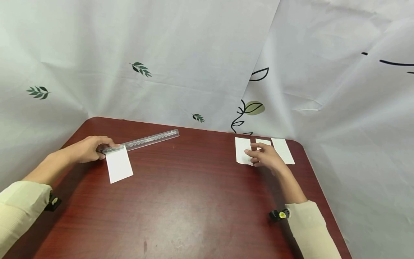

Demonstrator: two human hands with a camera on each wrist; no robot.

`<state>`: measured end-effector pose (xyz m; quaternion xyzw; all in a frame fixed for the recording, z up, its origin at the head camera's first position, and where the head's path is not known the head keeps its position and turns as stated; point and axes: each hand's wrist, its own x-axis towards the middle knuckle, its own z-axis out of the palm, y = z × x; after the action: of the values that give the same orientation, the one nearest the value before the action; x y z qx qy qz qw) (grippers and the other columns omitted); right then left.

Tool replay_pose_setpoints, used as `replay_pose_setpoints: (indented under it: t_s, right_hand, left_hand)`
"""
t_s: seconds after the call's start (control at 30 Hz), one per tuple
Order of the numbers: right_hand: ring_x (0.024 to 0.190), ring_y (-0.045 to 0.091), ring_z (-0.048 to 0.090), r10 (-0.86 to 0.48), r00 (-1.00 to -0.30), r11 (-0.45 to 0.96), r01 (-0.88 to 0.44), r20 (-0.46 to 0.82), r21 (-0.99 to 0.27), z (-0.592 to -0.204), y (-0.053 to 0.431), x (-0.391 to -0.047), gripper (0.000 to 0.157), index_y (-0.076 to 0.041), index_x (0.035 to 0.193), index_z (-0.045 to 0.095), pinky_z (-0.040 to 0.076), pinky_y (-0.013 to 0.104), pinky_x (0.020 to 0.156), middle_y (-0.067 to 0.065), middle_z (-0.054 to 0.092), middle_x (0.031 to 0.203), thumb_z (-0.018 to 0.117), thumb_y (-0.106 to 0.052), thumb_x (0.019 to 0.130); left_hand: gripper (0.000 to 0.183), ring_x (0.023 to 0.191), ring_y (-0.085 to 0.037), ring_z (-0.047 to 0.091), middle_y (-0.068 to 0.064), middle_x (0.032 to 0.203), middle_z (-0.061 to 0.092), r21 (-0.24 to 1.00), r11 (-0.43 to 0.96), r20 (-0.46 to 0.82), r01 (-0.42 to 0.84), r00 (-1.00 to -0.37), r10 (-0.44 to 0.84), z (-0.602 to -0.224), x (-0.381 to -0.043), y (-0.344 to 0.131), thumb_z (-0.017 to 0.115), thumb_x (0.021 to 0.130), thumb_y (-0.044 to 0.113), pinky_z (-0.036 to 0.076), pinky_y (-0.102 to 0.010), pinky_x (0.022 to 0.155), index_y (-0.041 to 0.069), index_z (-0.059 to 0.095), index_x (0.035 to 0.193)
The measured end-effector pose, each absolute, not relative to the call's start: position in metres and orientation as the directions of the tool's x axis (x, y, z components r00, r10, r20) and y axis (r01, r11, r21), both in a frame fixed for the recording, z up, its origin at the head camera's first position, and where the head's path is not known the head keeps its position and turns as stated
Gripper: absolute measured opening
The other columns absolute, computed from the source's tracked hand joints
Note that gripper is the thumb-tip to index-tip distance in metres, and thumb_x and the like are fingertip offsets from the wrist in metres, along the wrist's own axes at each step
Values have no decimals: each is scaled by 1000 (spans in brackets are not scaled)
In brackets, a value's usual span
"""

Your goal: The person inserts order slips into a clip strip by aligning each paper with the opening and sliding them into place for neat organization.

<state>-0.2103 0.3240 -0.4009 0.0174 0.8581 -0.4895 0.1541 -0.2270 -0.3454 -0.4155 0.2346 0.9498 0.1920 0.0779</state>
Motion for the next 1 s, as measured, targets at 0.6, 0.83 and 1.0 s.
replay_pose_setpoints:
  t_s: [0.6, 0.83, 1.0]
  right_hand:
    - [112, 30, 82, -84, -966, 576, 153, -244, -803, -394, 332, -208, 78, 9, 168, 40, 69, 38, 91, 35, 69, 147, 69, -34, 111]
    - [110, 24, 81, -72, -966, 581, 162, -249, -798, -391, 335, -208, 78, 8, 170, 37, 69, 41, 94, 37, 65, 152, 68, -34, 112]
    - [121, 35, 80, -74, -967, 594, 155, -245, -789, -388, 337, -208, 78, 8, 170, 37, 68, 46, 99, 40, 62, 153, 67, -35, 113]
  left_hand:
    - [61, 108, -26, 71, -8, 122, 77, 405, 796, -27, 449, -865, 501, -417, -226, -347, 79, 83, -17, 58, -42, 86, 16, 75, 133]
    - [61, 109, -27, 70, -7, 120, 76, 401, 801, -35, 445, -866, 499, -418, -226, -348, 80, 83, -17, 58, -42, 86, 16, 73, 134]
    - [62, 108, -25, 70, -5, 119, 76, 405, 799, -27, 445, -867, 497, -418, -226, -347, 80, 82, -17, 58, -41, 85, 18, 74, 134]
